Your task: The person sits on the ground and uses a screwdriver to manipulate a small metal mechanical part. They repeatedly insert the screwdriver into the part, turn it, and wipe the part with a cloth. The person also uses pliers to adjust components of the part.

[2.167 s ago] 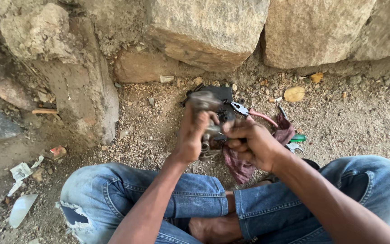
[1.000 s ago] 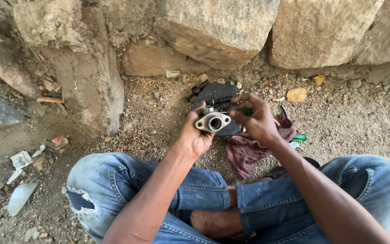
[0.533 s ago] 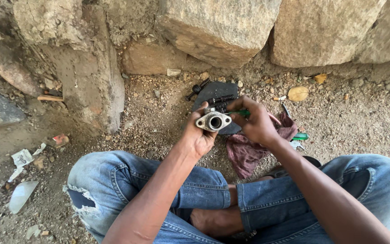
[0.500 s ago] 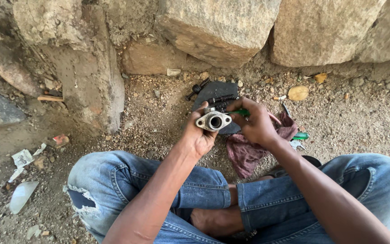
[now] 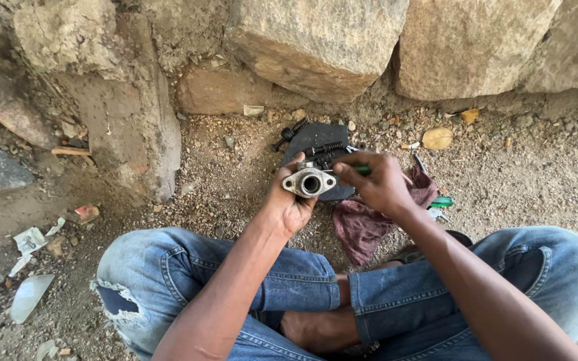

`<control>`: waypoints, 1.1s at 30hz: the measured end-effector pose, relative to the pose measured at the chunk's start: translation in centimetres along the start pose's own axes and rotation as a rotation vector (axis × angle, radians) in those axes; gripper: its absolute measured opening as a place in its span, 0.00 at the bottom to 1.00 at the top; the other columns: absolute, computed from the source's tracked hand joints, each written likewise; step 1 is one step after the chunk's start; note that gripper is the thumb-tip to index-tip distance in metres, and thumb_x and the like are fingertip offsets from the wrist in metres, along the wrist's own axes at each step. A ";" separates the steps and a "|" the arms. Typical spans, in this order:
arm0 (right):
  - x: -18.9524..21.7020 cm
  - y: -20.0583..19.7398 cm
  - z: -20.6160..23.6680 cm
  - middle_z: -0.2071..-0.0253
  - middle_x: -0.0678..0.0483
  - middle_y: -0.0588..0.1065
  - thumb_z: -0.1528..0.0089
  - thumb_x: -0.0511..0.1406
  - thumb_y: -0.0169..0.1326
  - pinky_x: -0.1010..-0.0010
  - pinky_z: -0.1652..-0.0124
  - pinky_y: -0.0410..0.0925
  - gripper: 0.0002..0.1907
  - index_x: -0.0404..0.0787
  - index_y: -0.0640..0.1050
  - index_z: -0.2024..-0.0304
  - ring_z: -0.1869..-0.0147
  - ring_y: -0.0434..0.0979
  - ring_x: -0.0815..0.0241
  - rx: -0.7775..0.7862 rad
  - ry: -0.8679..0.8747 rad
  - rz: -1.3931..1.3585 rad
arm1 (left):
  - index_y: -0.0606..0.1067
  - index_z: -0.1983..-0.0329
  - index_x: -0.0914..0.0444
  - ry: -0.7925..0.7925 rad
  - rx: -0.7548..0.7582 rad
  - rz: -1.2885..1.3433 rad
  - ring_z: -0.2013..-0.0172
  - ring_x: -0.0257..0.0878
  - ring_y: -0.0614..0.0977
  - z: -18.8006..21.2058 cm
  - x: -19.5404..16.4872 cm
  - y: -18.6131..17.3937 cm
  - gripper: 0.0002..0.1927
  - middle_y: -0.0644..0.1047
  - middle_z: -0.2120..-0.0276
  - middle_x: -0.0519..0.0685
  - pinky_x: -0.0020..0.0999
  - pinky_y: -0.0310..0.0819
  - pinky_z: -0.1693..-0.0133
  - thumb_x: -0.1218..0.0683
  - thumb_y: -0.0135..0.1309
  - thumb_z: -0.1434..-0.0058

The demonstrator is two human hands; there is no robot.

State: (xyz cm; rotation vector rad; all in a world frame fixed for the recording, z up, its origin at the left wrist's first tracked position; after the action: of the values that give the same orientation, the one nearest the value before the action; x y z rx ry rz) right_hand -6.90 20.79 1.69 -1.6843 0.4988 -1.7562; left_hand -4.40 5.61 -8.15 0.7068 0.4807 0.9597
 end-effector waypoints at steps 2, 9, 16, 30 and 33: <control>-1.0 0.7 -0.2 0.72 0.54 0.82 0.34 0.43 0.56 0.72 0.76 0.70 0.13 0.41 0.84 0.60 0.75 0.78 0.66 0.046 0.112 -0.004 | 0.70 0.60 0.71 0.025 -0.033 -0.044 0.78 0.41 0.85 0.0 -0.1 -0.3 0.16 0.78 0.72 0.54 0.25 0.84 0.77 0.52 0.57 0.34; -3.8 2.1 0.2 0.75 0.53 0.76 0.34 0.40 0.59 0.74 0.77 0.61 0.14 0.34 0.84 0.61 0.78 0.67 0.68 0.126 0.396 -0.412 | 0.71 0.61 0.69 0.013 -0.098 -0.106 0.77 0.40 0.85 -0.4 0.6 -1.1 0.15 0.79 0.71 0.54 0.23 0.84 0.77 0.51 0.57 0.35; -0.3 0.9 -0.2 0.62 0.52 0.84 0.40 0.34 0.61 0.73 0.61 0.75 0.11 0.37 0.84 0.56 0.62 0.82 0.65 0.097 0.045 -0.189 | 0.70 0.61 0.70 -0.022 -0.039 -0.052 0.77 0.40 0.85 -1.3 0.4 -1.1 0.16 0.78 0.72 0.53 0.25 0.85 0.76 0.51 0.57 0.35; -0.7 2.1 0.0 0.69 0.56 0.79 0.35 0.35 0.55 0.77 0.71 0.68 0.10 0.36 0.80 0.54 0.71 0.74 0.72 0.185 0.087 -0.274 | 0.70 0.59 0.72 0.015 -0.154 -0.075 0.78 0.42 0.85 0.5 -0.1 -1.0 0.18 0.78 0.71 0.56 0.24 0.84 0.77 0.51 0.57 0.35; -2.7 2.3 0.0 0.76 0.54 0.73 0.30 0.38 0.52 0.76 0.78 0.59 0.12 0.34 0.79 0.54 0.78 0.65 0.69 0.187 0.311 -0.414 | 0.70 0.60 0.70 0.031 -0.107 -0.114 0.77 0.40 0.84 0.6 -0.2 -0.5 0.16 0.78 0.70 0.55 0.24 0.83 0.78 0.52 0.57 0.35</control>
State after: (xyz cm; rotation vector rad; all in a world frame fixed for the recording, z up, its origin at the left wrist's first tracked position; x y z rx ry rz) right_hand -6.57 20.93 -1.84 -1.4606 0.1102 -2.3042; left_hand -3.82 5.11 -8.06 0.5625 0.4881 0.8837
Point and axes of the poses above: each hand's wrist, its own z-axis away from the middle knuckle, its own y-axis out of the palm, x = y × z, the point moved 8 cm from there along -z, towards the middle knuckle
